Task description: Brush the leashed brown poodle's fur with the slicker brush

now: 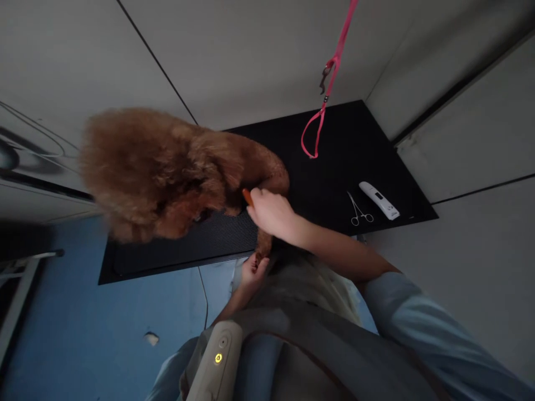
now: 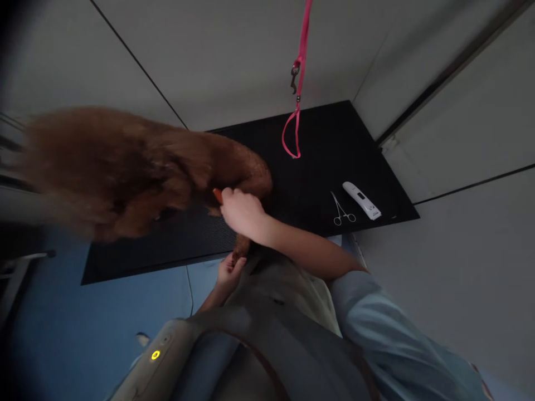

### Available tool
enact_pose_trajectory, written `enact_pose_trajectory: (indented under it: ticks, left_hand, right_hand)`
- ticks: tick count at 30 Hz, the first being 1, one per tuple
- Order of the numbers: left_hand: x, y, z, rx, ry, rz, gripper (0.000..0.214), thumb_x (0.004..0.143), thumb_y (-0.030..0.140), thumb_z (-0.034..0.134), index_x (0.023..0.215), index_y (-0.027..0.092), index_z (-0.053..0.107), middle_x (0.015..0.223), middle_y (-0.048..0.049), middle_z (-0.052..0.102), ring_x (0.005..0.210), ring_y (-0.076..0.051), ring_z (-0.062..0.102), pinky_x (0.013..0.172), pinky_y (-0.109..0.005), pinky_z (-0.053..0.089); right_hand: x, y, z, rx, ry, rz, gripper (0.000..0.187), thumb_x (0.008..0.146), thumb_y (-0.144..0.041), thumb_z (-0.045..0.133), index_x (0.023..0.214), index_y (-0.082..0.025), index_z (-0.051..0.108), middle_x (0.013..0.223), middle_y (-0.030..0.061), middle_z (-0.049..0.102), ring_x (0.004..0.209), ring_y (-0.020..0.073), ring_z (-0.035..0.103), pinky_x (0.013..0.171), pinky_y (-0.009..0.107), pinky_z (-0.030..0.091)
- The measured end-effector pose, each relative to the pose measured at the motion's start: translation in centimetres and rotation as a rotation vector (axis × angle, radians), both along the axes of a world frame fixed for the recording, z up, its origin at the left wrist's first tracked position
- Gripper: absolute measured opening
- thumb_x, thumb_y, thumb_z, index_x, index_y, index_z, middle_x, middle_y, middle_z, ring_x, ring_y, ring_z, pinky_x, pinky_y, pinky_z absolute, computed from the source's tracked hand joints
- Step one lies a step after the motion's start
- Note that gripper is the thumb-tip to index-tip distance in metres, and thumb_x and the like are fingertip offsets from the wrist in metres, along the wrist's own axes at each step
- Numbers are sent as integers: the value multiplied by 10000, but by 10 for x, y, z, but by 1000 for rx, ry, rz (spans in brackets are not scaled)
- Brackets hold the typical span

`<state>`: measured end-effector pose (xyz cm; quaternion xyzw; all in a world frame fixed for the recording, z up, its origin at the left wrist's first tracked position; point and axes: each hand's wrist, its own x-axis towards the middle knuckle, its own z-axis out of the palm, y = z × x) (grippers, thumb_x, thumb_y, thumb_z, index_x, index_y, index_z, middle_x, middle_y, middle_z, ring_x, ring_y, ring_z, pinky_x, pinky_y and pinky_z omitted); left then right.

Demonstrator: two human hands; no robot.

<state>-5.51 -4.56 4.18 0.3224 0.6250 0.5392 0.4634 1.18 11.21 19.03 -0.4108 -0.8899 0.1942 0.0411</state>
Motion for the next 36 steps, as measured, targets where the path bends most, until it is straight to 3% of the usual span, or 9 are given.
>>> enact_pose_trajectory:
  ticks: [5, 8, 11, 14, 17, 20, 26, 30, 36]
  left_hand:
    - [1, -5, 0, -129, 450, -124, 160, 779, 299, 610, 663, 193, 580, 622, -26, 596, 605, -147, 513, 610, -261, 402]
    - [2, -6, -4, -49, 617, -147, 179, 818, 310, 548, 679, 197, 562, 613, -49, 591, 581, -162, 519, 592, -280, 408]
    - [3, -7, -6, 18, 684, -181, 184, 848, 320, 504, 733, 195, 575, 639, -64, 607, 585, -176, 544, 598, -289, 424]
    - [5, -9, -10, 14, 729, -176, 183, 854, 325, 498, 752, 194, 575, 688, -84, 633, 631, -194, 581, 628, -296, 435]
    - [7, -10, -16, 2, 740, -187, 166, 847, 321, 506, 768, 196, 579, 724, -99, 650, 669, -211, 600, 641, -299, 435]
    - [10, -11, -23, -7, 729, -198, 153, 832, 328, 521, 766, 202, 578, 750, -117, 662, 696, -228, 611, 656, -309, 437]
    - [9, -10, -25, -99, 617, -238, 166, 832, 357, 515, 793, 213, 589, 804, -135, 684, 750, -250, 629, 725, -341, 456]
    - [7, -10, -20, -123, 506, -239, 196, 826, 370, 522, 878, 208, 620, 871, -126, 696, 808, -252, 639, 762, -344, 463]
    - [3, -10, -17, -135, 292, -195, 240, 826, 421, 539, 852, 202, 634, 786, -88, 659, 727, -220, 576, 695, -324, 452]
  right_hand:
    - [-12, -2, -3, -58, -150, 82, 256, 950, -228, 403, 1127, -103, 539, 975, 185, 696, 901, 300, 697, 729, 393, 540]
    - [-18, 2, -5, 30, -117, 67, 267, 947, -206, 394, 1147, -97, 531, 1021, 201, 688, 928, 303, 693, 732, 394, 547]
    - [-20, 12, -4, -106, -156, 209, 232, 909, -198, 465, 1101, -129, 576, 965, 160, 712, 869, 273, 706, 711, 350, 556]
    - [-22, 23, -1, 33, -154, 35, 264, 930, -178, 417, 1131, -93, 567, 997, 196, 699, 923, 290, 698, 733, 363, 556]
    - [-23, 22, -1, 179, -93, 37, 311, 945, -153, 363, 1190, -61, 532, 1026, 220, 684, 942, 309, 692, 731, 393, 552]
    - [-23, 26, 0, 3, -184, 270, 264, 900, -143, 447, 1119, -101, 590, 955, 176, 711, 859, 285, 709, 695, 363, 553]
    - [-16, 52, 20, 320, -100, 9, 333, 905, -121, 391, 1202, -49, 524, 1048, 230, 677, 942, 314, 684, 741, 410, 539]
    - [-5, 27, 11, 16, -206, 347, 240, 897, -277, 482, 1041, -121, 593, 949, 160, 710, 840, 305, 699, 676, 386, 541]
    - [20, 8, -1, 140, -51, 13, 315, 964, -374, 378, 1136, -141, 501, 1067, 159, 679, 942, 290, 678, 742, 371, 519]
